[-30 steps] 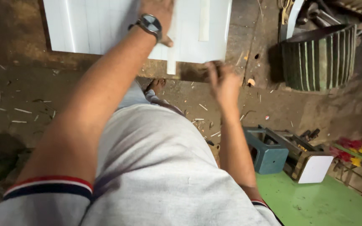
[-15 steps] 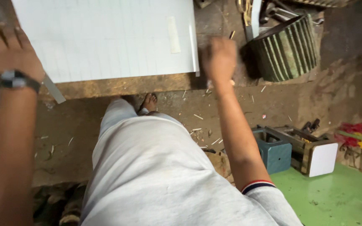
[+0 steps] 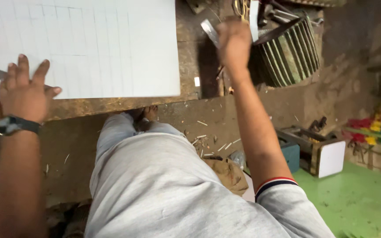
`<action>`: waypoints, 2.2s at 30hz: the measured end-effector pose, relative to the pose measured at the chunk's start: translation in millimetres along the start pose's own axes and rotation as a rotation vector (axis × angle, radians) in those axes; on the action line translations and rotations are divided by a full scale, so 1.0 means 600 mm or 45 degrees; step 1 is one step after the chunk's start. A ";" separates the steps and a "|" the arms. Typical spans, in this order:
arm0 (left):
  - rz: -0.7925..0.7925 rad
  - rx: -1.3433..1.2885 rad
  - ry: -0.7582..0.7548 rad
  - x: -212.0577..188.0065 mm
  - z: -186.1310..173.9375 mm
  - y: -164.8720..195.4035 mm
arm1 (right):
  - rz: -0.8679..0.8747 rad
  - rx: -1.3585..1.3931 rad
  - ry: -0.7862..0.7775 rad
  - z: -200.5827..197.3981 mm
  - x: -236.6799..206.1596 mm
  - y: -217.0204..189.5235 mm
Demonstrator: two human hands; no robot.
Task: The person stands at a workbench and marks straight lines across a large white sheet using a metal ruler and a pencil, repositioning the ruler repeatedly to draw a grid of parallel lines. At the end the person picks up a pair of scissors and holds it over the marked sheet.
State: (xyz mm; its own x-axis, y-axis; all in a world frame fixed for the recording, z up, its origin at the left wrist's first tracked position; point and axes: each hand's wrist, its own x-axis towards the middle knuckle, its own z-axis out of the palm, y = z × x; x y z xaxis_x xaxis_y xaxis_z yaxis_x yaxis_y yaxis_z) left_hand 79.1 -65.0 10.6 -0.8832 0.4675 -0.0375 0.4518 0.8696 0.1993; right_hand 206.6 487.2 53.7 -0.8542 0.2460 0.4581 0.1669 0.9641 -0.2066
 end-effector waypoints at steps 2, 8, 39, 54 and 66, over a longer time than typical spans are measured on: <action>-0.030 0.047 -0.027 0.013 -0.008 -0.023 | 0.236 -0.026 0.189 0.007 0.032 0.044; -0.360 -0.108 -0.092 0.023 -0.054 -0.058 | 0.297 -0.319 -0.069 0.042 0.065 0.068; 0.264 0.067 -0.141 0.112 -0.021 0.063 | 0.398 1.245 0.239 -0.131 -0.074 -0.186; 0.079 -0.173 0.214 0.038 0.050 0.107 | 1.171 1.234 -0.541 -0.105 -0.344 -0.338; 0.197 -0.222 0.211 0.098 0.048 0.072 | 1.220 1.263 -0.884 -0.040 -0.390 -0.374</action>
State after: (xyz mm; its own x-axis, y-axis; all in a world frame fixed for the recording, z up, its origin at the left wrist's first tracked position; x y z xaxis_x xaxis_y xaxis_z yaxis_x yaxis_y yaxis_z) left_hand 50.1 4.6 -11.4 -0.8205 0.5476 0.1640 0.5669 0.7427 0.3564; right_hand 380.9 215.5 13.6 -0.7216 0.3489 -0.5979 0.6249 -0.0434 -0.7795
